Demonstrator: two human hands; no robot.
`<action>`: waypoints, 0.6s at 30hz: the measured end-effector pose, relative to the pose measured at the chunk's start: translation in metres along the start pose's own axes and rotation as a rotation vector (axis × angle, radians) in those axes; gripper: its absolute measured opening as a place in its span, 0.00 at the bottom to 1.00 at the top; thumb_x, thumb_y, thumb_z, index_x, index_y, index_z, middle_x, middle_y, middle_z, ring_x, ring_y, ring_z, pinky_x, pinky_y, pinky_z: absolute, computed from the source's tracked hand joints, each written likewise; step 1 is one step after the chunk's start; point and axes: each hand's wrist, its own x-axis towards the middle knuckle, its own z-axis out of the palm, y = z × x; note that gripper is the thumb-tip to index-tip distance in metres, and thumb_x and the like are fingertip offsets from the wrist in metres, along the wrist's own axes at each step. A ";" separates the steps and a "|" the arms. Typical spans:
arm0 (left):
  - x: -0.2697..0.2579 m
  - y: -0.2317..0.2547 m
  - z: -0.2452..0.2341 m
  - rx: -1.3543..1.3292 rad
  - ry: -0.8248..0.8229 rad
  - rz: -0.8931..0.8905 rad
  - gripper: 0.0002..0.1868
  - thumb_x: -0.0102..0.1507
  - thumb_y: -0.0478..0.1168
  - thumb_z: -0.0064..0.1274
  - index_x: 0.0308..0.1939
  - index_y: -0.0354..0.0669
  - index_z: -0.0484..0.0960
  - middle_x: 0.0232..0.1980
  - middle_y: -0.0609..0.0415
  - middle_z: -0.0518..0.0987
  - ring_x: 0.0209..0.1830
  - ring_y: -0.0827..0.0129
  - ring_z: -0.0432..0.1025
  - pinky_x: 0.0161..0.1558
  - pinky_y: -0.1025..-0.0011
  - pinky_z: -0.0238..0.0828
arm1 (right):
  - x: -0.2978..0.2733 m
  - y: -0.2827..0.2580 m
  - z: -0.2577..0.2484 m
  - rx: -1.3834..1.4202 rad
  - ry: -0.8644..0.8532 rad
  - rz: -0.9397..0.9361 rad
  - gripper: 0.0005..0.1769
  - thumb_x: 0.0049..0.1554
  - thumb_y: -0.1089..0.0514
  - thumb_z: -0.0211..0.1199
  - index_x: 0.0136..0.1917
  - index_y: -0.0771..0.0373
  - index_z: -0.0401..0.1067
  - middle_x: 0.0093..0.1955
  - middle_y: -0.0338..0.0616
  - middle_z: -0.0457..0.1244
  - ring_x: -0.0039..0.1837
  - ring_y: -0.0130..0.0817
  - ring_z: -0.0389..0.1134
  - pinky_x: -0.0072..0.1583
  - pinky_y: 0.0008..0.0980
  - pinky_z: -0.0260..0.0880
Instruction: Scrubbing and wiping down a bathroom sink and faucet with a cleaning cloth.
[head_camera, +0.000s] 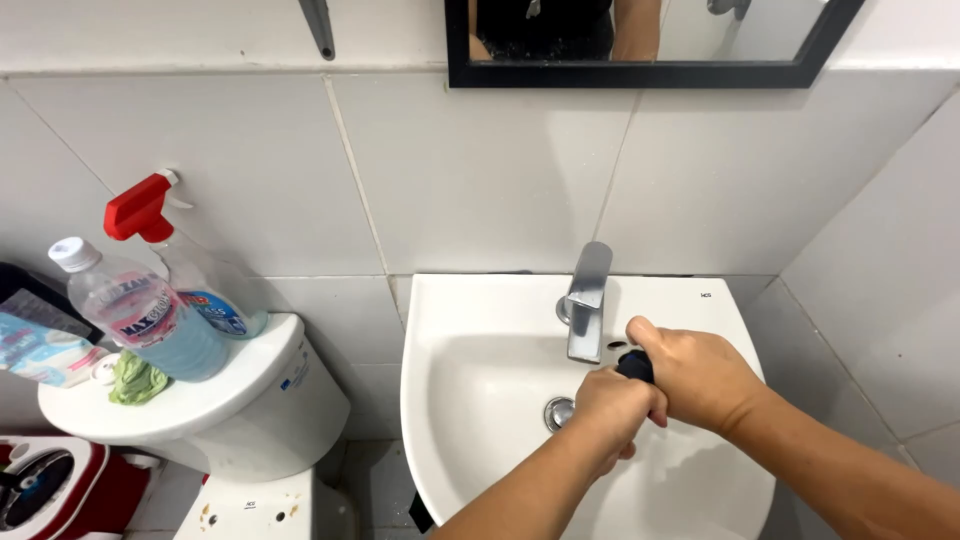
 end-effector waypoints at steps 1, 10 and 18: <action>0.004 -0.001 0.002 -0.002 -0.001 0.000 0.10 0.45 0.31 0.56 0.29 0.40 0.74 0.22 0.57 0.67 0.17 0.68 0.60 0.20 0.65 0.58 | 0.001 0.003 0.002 -0.002 -0.001 0.000 0.28 0.42 0.57 0.70 0.50 0.55 0.56 0.33 0.45 0.68 0.41 0.51 0.70 0.42 0.46 0.69; 0.027 -0.022 0.016 -0.291 -0.116 -0.044 0.12 0.48 0.30 0.55 0.31 0.41 0.68 0.21 0.60 0.60 0.14 0.74 0.50 0.18 0.69 0.47 | -0.004 0.021 0.014 0.087 0.197 0.020 0.27 0.44 0.60 0.67 0.56 0.54 0.60 0.40 0.48 0.69 0.45 0.53 0.71 0.44 0.48 0.70; -0.010 0.030 0.013 -0.248 -0.056 0.099 0.29 0.60 0.58 0.60 0.58 0.49 0.74 0.45 0.56 0.76 0.29 0.70 0.72 0.28 0.72 0.73 | -0.008 0.072 -0.001 0.688 -0.061 0.289 0.35 0.33 0.53 0.84 0.54 0.57 0.74 0.47 0.47 0.70 0.51 0.41 0.75 0.54 0.41 0.73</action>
